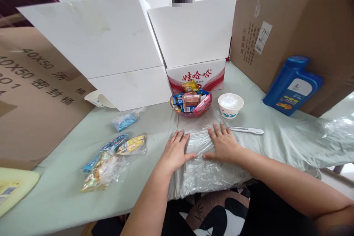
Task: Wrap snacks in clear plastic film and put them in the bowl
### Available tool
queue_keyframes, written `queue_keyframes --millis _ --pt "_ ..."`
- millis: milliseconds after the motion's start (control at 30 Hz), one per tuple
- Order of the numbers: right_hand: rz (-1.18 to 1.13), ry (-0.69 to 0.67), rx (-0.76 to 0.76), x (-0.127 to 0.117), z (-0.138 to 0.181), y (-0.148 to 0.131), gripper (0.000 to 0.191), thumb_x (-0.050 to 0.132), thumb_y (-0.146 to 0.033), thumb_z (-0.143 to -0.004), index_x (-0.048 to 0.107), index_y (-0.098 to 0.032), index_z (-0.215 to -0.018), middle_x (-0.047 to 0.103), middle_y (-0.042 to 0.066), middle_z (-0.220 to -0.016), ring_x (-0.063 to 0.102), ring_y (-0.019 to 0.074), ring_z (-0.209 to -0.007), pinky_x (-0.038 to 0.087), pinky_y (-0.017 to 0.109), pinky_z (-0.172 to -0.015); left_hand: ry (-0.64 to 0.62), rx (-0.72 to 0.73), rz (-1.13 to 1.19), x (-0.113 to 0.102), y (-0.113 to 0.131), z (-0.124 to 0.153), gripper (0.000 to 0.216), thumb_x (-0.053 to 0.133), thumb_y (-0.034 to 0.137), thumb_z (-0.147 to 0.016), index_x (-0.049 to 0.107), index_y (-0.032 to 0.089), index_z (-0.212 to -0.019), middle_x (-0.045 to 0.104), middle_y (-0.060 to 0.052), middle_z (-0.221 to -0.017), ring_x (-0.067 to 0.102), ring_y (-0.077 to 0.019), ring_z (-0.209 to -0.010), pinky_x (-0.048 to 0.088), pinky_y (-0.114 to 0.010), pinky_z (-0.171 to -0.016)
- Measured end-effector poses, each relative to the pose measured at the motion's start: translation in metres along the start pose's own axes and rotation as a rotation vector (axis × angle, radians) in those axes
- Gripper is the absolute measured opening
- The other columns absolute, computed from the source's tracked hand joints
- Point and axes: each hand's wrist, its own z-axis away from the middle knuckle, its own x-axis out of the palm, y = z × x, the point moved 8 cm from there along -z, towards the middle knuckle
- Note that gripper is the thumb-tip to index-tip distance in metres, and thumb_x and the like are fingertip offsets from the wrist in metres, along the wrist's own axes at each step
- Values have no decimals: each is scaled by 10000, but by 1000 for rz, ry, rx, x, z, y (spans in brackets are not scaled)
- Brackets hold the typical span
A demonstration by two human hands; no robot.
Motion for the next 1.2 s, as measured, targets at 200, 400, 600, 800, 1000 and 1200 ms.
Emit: queue_keyframes --millis 200,400,600,800,1000,1200 --pt "100 95 51 -23 -3 26 692 443 -612 -905 521 -90 -1354 490 230 -1404 463 361 -1258 392 465 -995 -55 -117 -146 -9 -7 1 872 710 603 -705 439 194 -1426 291 -159 -1562 199 -397 -1445 252 -532 -1119" --pt "67 147 -1 -14 3 32 642 515 -521 -901 497 -99 -1384 462 190 -1446 447 350 -1268 392 462 -1008 123 -234 -270 -31 -22 1 441 537 419 -907 607 159 -1255 538 -144 -1362 484 -341 -1214 416 -461 -992" --pt "-71 277 11 -29 7 46 621 475 -488 -930 479 -72 -1391 387 237 -1484 336 407 -1360 331 565 -1056 415 -217 -21 -51 -24 5 316 587 208 -842 647 137 -1144 554 -183 -1227 497 -375 -1160 415 -517 -958" --pt "-358 149 -409 -52 37 24 373 438 -453 -974 657 -183 -1110 688 86 -1048 628 195 -960 496 322 -866 177 226 344 -53 32 44 189 674 384 -810 646 207 -749 614 -6 -784 585 -150 -747 500 -277 -727" --pt "-353 86 -505 -29 38 18 285 486 -351 -961 688 -175 -1056 661 96 -990 610 216 -925 489 368 -854 -381 595 182 8 93 110 618 884 394 -524 604 229 -1049 551 -84 -1204 499 -309 -1139 451 -459 -962" --pt "-375 171 -469 -30 34 33 391 450 -438 -972 620 -191 -1222 618 123 -1200 561 246 -1121 445 427 -982 -173 522 142 8 73 104 249 486 3 -823 582 219 -902 546 -41 -1282 426 -232 -1297 403 -415 -1057"
